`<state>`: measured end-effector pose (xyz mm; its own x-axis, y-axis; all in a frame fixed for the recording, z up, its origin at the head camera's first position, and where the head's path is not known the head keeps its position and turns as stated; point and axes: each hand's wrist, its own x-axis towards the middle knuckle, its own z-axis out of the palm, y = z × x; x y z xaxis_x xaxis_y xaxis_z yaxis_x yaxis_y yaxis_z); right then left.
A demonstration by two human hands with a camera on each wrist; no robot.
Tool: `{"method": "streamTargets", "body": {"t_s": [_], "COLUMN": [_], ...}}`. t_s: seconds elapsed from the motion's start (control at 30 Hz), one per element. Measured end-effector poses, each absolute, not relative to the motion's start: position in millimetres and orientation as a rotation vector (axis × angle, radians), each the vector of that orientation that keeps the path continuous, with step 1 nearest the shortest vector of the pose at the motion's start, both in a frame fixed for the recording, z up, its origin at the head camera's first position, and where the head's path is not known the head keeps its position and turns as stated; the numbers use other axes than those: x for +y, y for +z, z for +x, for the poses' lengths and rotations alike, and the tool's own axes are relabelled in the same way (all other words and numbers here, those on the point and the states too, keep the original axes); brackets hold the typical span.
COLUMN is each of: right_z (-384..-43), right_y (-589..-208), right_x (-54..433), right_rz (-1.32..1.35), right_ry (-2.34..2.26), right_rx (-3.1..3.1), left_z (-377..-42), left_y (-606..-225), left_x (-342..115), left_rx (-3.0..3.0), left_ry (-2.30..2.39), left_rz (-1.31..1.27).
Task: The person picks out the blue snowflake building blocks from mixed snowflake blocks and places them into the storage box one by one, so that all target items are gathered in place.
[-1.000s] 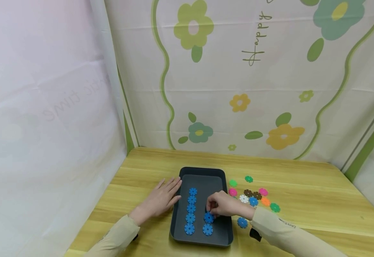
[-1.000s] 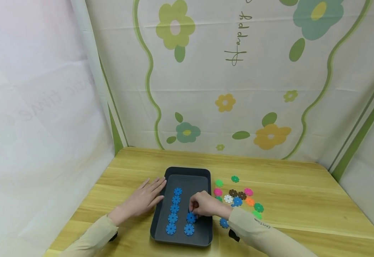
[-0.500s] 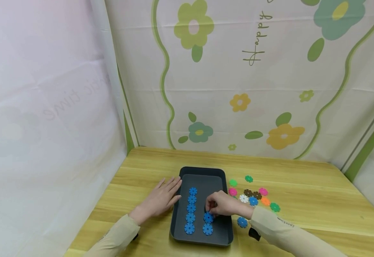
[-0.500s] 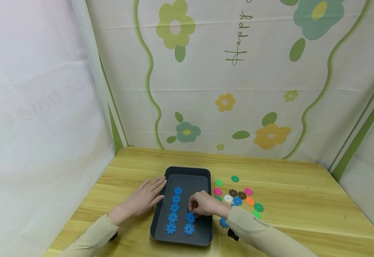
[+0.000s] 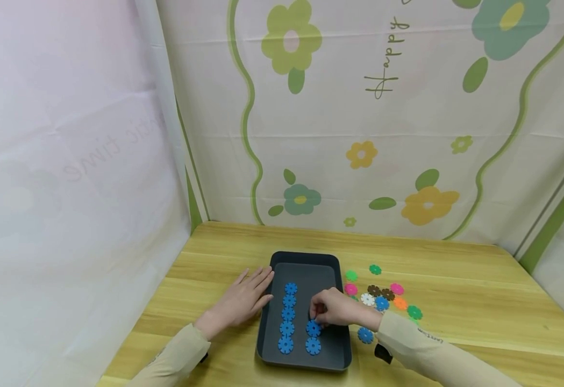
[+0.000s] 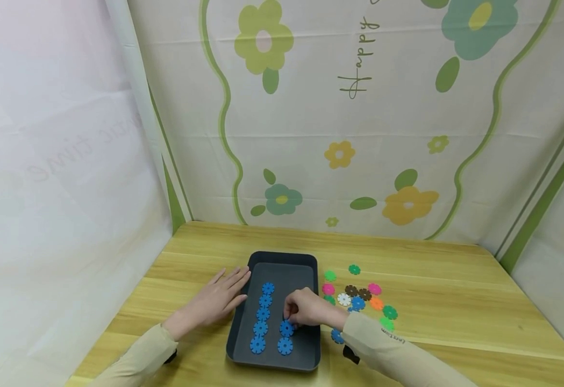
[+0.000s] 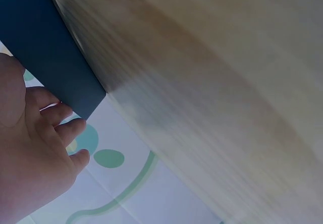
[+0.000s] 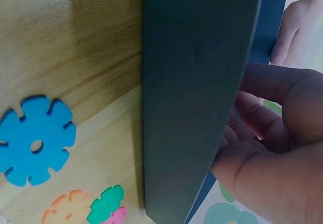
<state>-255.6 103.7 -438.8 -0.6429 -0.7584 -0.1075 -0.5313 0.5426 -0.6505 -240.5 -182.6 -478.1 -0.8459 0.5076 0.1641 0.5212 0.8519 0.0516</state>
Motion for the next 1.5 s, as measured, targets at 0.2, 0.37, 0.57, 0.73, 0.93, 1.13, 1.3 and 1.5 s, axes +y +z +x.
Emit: {"method": "streamTargets", "body": {"t_s": [0.2,0.37,0.57,0.73,0.93,1.13,1.3,1.5], "right_z": [-254,-254,-255,-254,-256,-259,-258,-255], "right_y": [-439,-440,-440,-439,-428,-418,-413,-414], "right_x": [105,105,106,108,117,138,160,185], "right_rz": [-1.075,-1.080,-1.094,-1.097,-1.070,-0.971,-0.959,-1.008], "right_ry": [-0.822,-0.817,-0.803,-0.815,-0.868,-0.938,-0.950,-0.974], "right_rx": [2.422,2.429,2.451,2.470,2.482,2.469,2.523,2.548], "left_z": [-240,-240,-239,-240,-239,-239,-239,-240], "left_y": [-477,-477,-477,-478,-479,-479,-479,-479], "left_x": [-182,-181,-181,-181,-181,-182,-182,-183], "left_rx": [-2.881,-2.883,-2.891,-2.889,-2.887,-2.892,-2.887,-2.885], "left_ry": [-0.149,-0.142,-0.138,-0.141,-0.128,-0.134,-0.138,-0.143], "left_rz": [-0.809,-0.810,-0.806,-0.807,-0.811,-0.804,-0.803,-0.801]}}
